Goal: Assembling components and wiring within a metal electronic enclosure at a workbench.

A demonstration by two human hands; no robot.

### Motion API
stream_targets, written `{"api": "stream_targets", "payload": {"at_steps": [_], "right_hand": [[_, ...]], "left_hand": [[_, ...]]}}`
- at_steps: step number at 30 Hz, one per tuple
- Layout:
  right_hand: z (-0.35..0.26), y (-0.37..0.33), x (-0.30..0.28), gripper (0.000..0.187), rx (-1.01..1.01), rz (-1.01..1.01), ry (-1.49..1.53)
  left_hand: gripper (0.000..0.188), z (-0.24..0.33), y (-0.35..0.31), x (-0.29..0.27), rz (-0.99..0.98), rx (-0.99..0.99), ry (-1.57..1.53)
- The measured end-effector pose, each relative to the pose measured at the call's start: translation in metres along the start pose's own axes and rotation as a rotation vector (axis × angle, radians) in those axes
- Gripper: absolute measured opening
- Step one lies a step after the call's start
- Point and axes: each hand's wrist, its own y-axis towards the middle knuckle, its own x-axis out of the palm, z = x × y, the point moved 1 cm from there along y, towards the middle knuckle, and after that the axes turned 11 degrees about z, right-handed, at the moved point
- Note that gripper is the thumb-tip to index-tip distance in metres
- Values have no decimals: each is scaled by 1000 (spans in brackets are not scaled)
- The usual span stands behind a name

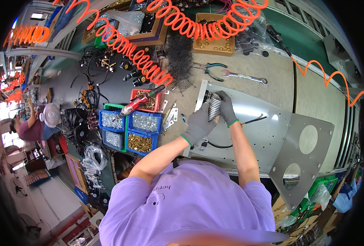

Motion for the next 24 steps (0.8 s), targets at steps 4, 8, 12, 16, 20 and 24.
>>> {"api": "stream_targets", "payload": {"at_steps": [4,8,12,16,20,24], "right_hand": [[7,-7,6,15,189,89,271],[2,-11,1,16,166,88,232],[-23,-18,-6,24,148,7,209],[-15,-13,-7,28,-66,58,-115],[-18,-14,-2,24,-100,108,-173],[-21,-15,-2,22,-9,140,-157]], "left_hand": [[59,-1,3,-4,-39,-24,-23],[57,-4,10,-7,-108,-66,-50],[50,-10,18,-13,-32,-24,-130],[47,-11,23,-19,-87,-48,-193],[41,-24,29,-13,-61,-72,-312],[37,-14,28,-18,-55,-48,-324]]}}
